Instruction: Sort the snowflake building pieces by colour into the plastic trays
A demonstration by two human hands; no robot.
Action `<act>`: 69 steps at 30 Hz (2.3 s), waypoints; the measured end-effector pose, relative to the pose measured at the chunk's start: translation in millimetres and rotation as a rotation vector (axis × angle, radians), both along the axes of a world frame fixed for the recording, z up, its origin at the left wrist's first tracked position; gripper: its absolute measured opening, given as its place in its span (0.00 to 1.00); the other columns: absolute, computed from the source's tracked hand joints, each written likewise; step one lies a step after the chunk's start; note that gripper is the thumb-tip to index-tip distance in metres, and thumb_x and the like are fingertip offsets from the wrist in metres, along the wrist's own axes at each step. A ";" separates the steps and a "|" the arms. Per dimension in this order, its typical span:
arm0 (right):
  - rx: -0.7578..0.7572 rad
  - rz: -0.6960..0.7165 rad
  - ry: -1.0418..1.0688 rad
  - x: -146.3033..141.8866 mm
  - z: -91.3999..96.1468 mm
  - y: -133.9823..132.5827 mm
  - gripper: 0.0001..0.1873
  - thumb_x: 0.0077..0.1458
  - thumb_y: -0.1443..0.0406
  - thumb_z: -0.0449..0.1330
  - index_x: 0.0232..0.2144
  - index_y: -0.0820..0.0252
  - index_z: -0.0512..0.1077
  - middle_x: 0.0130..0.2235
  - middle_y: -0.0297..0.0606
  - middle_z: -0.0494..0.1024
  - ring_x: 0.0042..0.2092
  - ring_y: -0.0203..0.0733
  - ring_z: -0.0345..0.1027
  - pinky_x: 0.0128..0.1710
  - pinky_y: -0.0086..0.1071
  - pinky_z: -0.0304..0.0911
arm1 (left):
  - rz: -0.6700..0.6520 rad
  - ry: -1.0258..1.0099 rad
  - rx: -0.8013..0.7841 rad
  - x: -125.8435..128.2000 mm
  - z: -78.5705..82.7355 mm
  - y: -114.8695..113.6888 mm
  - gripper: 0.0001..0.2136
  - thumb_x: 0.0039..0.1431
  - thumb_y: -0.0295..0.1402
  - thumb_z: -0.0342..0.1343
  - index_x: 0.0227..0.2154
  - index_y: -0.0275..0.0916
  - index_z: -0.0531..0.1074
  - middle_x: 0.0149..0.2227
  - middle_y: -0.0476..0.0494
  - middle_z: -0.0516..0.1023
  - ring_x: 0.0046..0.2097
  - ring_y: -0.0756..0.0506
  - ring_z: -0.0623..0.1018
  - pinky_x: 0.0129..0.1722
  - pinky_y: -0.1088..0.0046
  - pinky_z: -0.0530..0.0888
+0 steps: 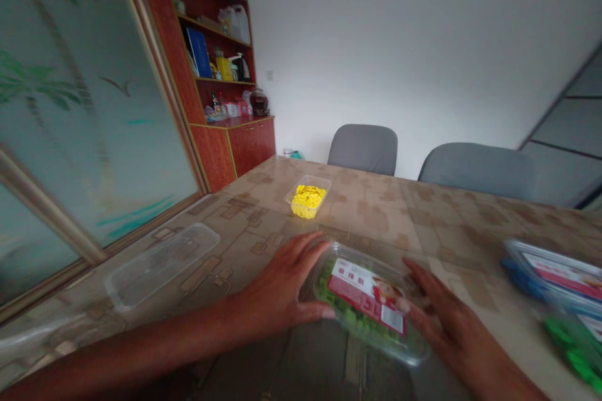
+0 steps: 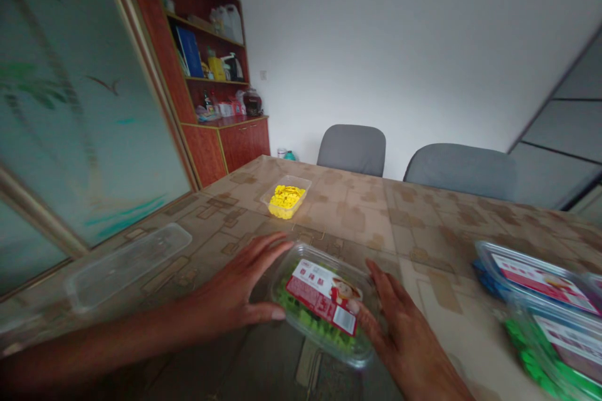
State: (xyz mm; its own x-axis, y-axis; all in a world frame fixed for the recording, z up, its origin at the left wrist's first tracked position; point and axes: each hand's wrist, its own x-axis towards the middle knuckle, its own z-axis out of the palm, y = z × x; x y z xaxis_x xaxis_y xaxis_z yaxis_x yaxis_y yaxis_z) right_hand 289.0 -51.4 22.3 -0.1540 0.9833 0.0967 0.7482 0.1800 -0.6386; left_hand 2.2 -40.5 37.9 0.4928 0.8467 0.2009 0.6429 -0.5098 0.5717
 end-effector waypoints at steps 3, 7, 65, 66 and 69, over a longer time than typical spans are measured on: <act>-0.163 -0.076 0.136 -3.6 -8.4 -0.3 0.41 0.55 0.42 0.48 0.60 0.65 0.57 0.28 0.39 0.77 0.26 0.45 0.72 0.28 0.35 0.68 | 0.043 -0.091 -0.069 -3.5 -2.5 7.0 0.28 0.52 0.44 0.60 0.53 0.40 0.60 0.52 0.37 0.67 0.51 0.38 0.69 0.50 0.59 0.67; -0.182 -0.090 0.285 -9.4 -15.9 3.4 0.43 0.51 0.40 0.51 0.57 0.66 0.59 0.21 0.32 0.72 0.16 0.35 0.59 0.15 0.28 0.54 | 0.033 -0.356 -0.417 -4.6 -10.0 14.1 0.15 0.58 0.44 0.54 0.37 0.39 0.59 0.29 0.51 0.68 0.25 0.52 0.69 0.24 0.77 0.67; -0.062 0.477 -0.424 -37.6 28.3 51.8 0.58 0.42 0.45 0.63 0.65 0.68 0.44 0.67 0.53 0.40 0.66 0.60 0.31 0.64 0.52 0.34 | -0.071 -0.102 -0.150 -2.3 -26.0 27.6 0.43 0.54 0.47 0.58 0.65 0.38 0.40 0.67 0.36 0.39 0.66 0.36 0.46 0.64 0.55 0.49; -0.105 0.494 -0.450 -41.2 33.6 54.4 0.59 0.41 0.45 0.63 0.65 0.68 0.43 0.67 0.53 0.40 0.66 0.60 0.30 0.64 0.51 0.34 | -0.062 -0.148 -0.169 -1.7 -26.3 28.3 0.44 0.53 0.47 0.59 0.65 0.38 0.41 0.67 0.35 0.42 0.66 0.36 0.48 0.64 0.54 0.49; -0.147 0.509 -0.490 -48.1 43.7 58.9 0.61 0.36 0.49 0.67 0.65 0.66 0.44 0.67 0.54 0.42 0.66 0.59 0.32 0.63 0.51 0.34 | -0.051 -0.297 -0.217 0.4 -29.5 31.5 0.45 0.49 0.47 0.62 0.64 0.39 0.44 0.65 0.35 0.49 0.64 0.34 0.53 0.62 0.53 0.53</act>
State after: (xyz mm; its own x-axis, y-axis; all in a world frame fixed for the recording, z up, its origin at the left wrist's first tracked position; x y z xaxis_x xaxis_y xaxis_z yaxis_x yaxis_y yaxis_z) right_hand 240.9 7.5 65.9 -0.5884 0.7756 -0.2288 0.8011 0.5205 -0.2955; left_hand 2.6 -9.0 8.4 0.4825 0.8611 0.1604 0.4095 -0.3836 0.8277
